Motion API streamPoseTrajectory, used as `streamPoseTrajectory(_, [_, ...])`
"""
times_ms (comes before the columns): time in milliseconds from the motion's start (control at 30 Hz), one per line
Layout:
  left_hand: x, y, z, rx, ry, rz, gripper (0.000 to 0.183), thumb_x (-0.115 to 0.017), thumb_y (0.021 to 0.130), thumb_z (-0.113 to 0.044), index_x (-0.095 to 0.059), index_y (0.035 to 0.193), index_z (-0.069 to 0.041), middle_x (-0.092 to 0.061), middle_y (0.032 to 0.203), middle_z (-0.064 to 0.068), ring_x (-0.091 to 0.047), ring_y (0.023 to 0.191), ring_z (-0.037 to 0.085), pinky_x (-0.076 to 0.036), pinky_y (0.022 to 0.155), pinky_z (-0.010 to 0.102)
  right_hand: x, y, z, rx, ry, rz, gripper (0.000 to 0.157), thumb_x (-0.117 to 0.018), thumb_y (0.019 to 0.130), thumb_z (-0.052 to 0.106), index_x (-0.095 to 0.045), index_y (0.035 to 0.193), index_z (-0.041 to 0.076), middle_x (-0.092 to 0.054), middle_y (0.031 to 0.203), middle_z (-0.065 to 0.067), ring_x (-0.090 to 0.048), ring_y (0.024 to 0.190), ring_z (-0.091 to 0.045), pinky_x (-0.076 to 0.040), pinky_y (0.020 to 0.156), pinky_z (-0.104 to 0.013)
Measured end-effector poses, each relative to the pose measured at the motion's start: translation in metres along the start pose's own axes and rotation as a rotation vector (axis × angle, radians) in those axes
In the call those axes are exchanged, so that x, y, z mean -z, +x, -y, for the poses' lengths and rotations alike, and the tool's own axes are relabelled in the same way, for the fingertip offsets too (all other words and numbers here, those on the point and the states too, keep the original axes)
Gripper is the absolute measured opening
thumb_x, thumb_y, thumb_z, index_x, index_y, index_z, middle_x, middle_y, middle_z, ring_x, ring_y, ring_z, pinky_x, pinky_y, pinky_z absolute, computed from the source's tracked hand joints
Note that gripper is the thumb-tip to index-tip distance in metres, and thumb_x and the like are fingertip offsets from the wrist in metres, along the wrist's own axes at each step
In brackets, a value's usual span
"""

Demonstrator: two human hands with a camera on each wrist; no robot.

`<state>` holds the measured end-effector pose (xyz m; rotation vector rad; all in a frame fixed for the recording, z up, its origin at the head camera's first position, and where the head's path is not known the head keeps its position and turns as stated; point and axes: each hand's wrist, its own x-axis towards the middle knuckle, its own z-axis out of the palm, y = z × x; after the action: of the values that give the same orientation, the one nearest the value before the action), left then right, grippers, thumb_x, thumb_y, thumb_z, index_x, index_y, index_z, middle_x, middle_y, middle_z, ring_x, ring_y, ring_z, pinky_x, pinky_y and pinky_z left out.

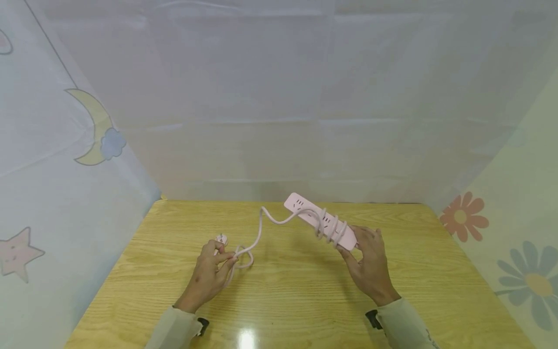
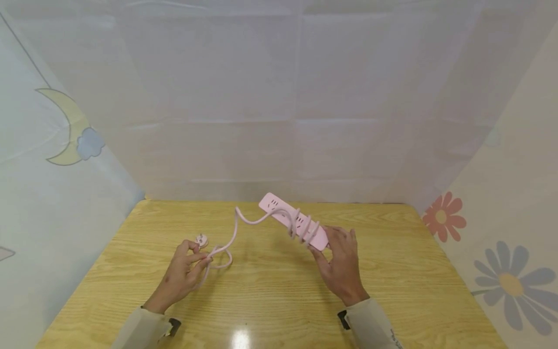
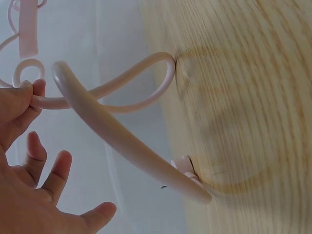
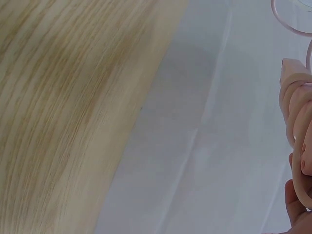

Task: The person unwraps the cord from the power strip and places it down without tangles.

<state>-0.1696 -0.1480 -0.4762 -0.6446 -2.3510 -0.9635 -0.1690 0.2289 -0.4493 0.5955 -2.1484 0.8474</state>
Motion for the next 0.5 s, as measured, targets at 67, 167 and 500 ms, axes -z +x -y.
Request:
streamPoseTrajectory(67, [0.0004,0.0004,-0.0003,-0.001,0.000,0.002,0.015,-0.081,0.077,0.005,-0.076,0.091,0.007,-0.043,0.092,0.000,-0.037,0.084,0.014,-0.035,0.070,0.028,-0.0002,0.0003,-0.0003,0.004,-0.001,-0.007,0.047,-0.075,0.088,0.014,-0.058,0.127,-0.006,-0.062,0.117,-0.023,-0.054,0.110,-0.043,-0.012,0.103,-0.080])
streamPoseTrajectory(167, [0.0009,0.0006,-0.0008,0.003,0.000,0.008,0.014,-0.082,0.077,0.006,-0.077,0.090,0.006,-0.044,0.093,0.000,-0.037,0.083,0.013,-0.034,0.069,0.027,-0.0004,0.0010,-0.0002,0.009,0.004,-0.019,0.046,-0.073,0.091,0.020,-0.058,0.127,-0.006,-0.062,0.118,-0.023,-0.053,0.111,-0.044,-0.011,0.103,-0.079])
streamPoseTrajectory(500, [0.0017,0.0006,-0.0008,0.001,0.011,0.031,0.010,-0.080,0.080,0.002,-0.077,0.090,0.004,-0.044,0.095,-0.001,-0.036,0.083,0.011,-0.036,0.069,0.026,-0.0008,0.0038,0.0017,0.039,0.020,-0.059,0.047,-0.075,0.089,0.015,-0.059,0.129,-0.005,-0.064,0.119,-0.022,-0.054,0.113,-0.044,-0.009,0.103,-0.080])
